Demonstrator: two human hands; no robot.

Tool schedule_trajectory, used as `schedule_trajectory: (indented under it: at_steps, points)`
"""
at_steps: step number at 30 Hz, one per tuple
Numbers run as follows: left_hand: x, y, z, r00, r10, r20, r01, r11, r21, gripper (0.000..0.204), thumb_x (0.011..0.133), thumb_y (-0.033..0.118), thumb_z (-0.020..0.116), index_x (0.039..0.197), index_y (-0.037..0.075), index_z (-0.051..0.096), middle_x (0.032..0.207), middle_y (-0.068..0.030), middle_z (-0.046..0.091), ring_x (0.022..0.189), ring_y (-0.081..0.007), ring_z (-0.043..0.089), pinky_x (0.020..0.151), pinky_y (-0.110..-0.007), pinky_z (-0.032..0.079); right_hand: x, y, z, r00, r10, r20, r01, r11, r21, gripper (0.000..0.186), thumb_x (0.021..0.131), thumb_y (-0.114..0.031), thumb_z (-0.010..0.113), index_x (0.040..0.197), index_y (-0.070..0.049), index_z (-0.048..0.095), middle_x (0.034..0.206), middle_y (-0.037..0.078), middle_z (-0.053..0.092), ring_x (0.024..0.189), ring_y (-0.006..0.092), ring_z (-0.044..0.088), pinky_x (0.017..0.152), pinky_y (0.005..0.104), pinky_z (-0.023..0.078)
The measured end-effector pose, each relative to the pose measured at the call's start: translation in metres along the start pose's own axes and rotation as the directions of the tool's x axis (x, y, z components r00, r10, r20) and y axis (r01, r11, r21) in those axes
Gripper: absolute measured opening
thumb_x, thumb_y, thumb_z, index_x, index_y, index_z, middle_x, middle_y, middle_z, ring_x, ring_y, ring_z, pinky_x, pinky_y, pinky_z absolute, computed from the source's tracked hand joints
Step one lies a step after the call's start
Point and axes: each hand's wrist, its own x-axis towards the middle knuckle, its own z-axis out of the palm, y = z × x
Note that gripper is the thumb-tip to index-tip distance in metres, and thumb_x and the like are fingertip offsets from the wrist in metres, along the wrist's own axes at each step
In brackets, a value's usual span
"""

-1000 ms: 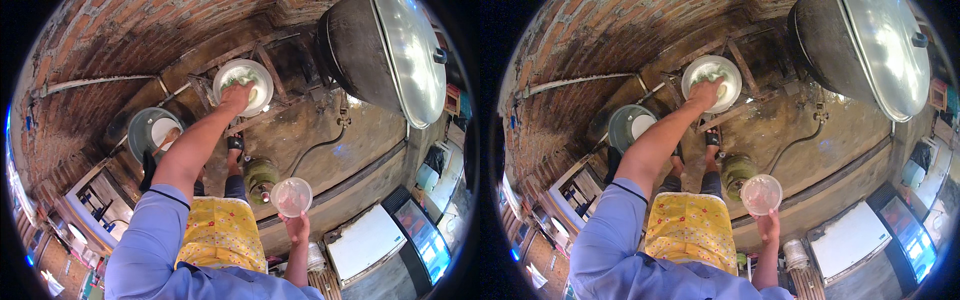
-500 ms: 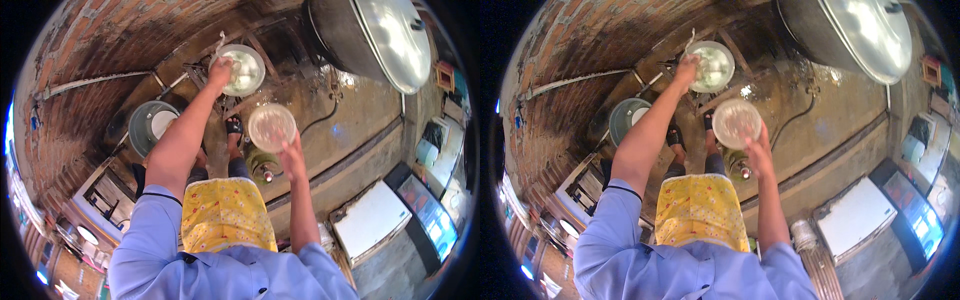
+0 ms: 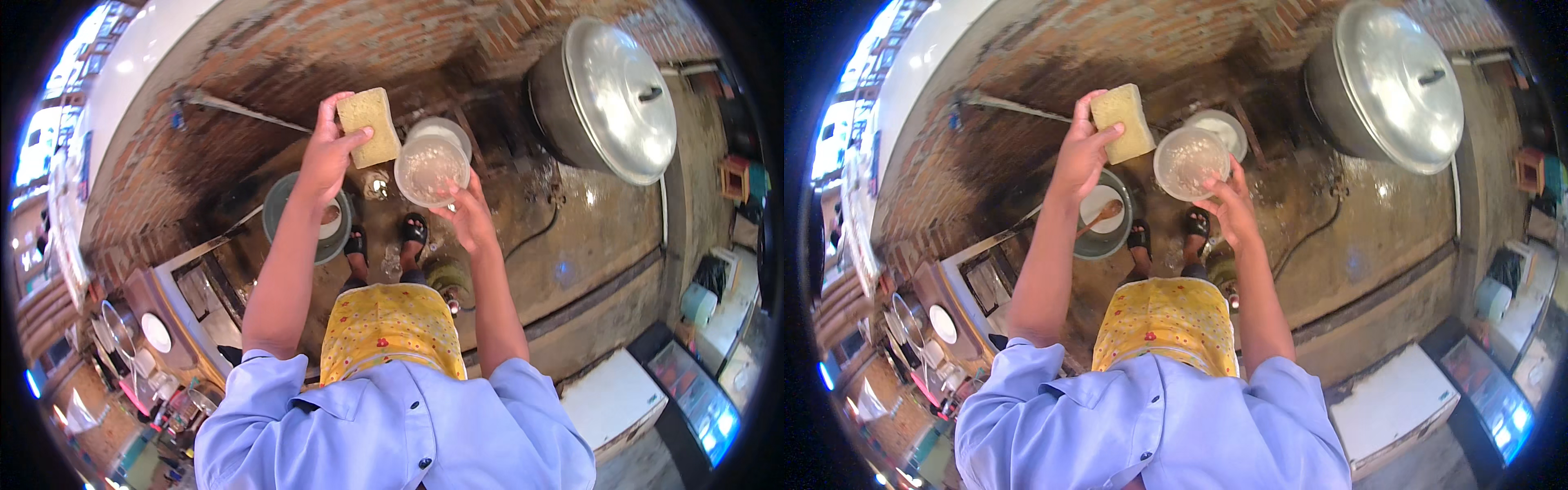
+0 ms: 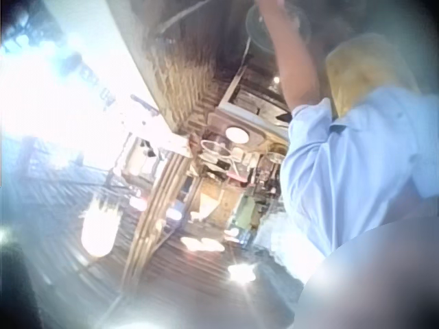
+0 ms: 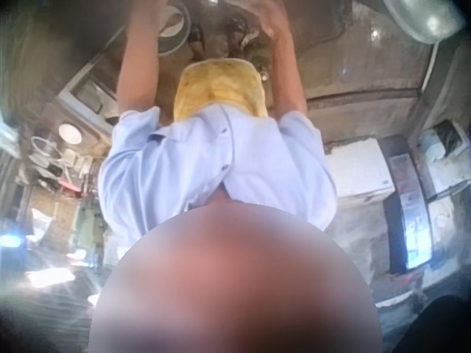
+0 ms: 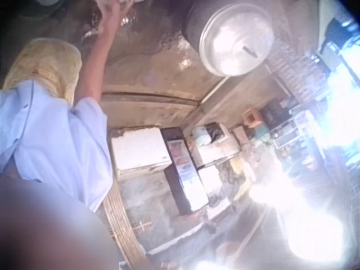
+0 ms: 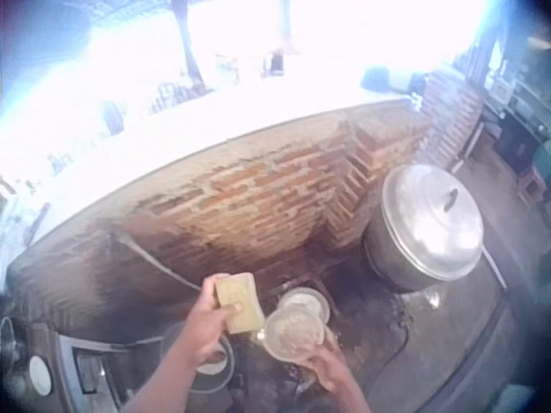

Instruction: The person gathers several white plates and carries them across the kitchen. They then pick up two clear plastic containers, one containing a white substance, and fill them with water from a tap.

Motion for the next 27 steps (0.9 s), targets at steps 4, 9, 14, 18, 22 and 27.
schedule_trajectory:
  at_steps: [4,9,14,18,22,27]
  points:
    - [0.005,-0.030,-0.010,0.995,-0.026,-0.094,0.039,0.989,0.141,0.059,0.085,-0.001,0.068,0.135,0.014,0.040,0.122,-0.0097,0.055,0.112,-0.0210,0.056,0.093,-0.038,0.050,-0.009,0.013,0.006,0.987,0.136,-0.086,-0.138,0.990,-0.011,0.075,0.089,-0.023,0.068,0.152,-0.017,0.027,0.138,0.011,0.048,0.116,0.0251,0.056,0.083,0.0412,0.056]
    - [0.055,-0.151,0.001,0.965,-0.027,-0.261,0.110,0.946,0.306,0.063,0.084,0.001,0.070,0.136,0.011,0.037,0.123,-0.0117,0.054,0.112,-0.0213,0.056,0.092,-0.036,0.051,-0.075,0.051,-0.054,0.912,0.201,-0.358,-0.204,0.979,0.031,0.074,0.089,-0.026,0.067,0.151,-0.016,0.028,0.139,0.013,0.047,0.117,0.0288,0.055,0.078,0.0435,0.054]
    - [0.061,-0.213,-0.014,0.922,-0.084,-0.379,0.238,0.894,0.380,0.082,0.085,0.011,0.073,0.153,0.013,0.027,0.152,-0.0241,0.038,0.122,-0.0260,0.057,0.103,-0.038,0.045,-0.121,0.069,-0.092,0.892,0.227,-0.392,-0.242,0.970,0.009,0.057,0.090,-0.028,0.066,0.140,-0.017,0.040,0.131,0.009,0.054,0.116,0.0263,0.057,0.078,0.0410,0.054]
    - [0.032,-0.107,-0.116,0.701,0.463,-0.542,-0.104,0.818,0.565,0.028,0.089,0.011,0.068,0.116,0.007,0.063,0.112,-0.0100,0.067,0.099,-0.0208,0.066,0.092,-0.035,0.050,-0.092,0.071,-0.063,0.927,0.266,-0.265,-0.289,0.956,-0.054,0.057,0.091,-0.030,0.065,0.141,-0.018,0.040,0.133,0.007,0.054,0.115,0.0258,0.058,0.081,0.0404,0.055]
    - [-0.006,0.082,-0.242,0.531,0.811,-0.246,-0.042,0.315,0.948,0.023,0.090,0.006,0.059,0.111,0.009,0.067,0.104,-0.0143,0.069,0.099,-0.0288,0.066,0.087,-0.039,0.052,-0.032,0.080,0.003,0.973,0.229,-0.037,-0.231,0.951,-0.203,0.057,0.092,-0.031,0.064,0.142,-0.020,0.039,0.139,0.010,0.049,0.118,0.0270,0.056,0.087,0.0436,0.056]
    - [-0.006,0.208,-0.281,0.922,0.285,0.261,-0.127,-0.415,0.901,0.025,0.087,0.004,0.059,0.108,0.011,0.071,0.106,-0.0139,0.069,0.104,-0.0322,0.065,0.094,-0.044,0.051,0.057,0.094,0.133,0.934,0.324,0.154,-0.294,0.937,-0.187,0.066,0.088,-0.030,0.070,0.144,-0.019,0.037,0.140,0.012,0.046,0.121,0.0298,0.053,0.094,0.0462,0.053]
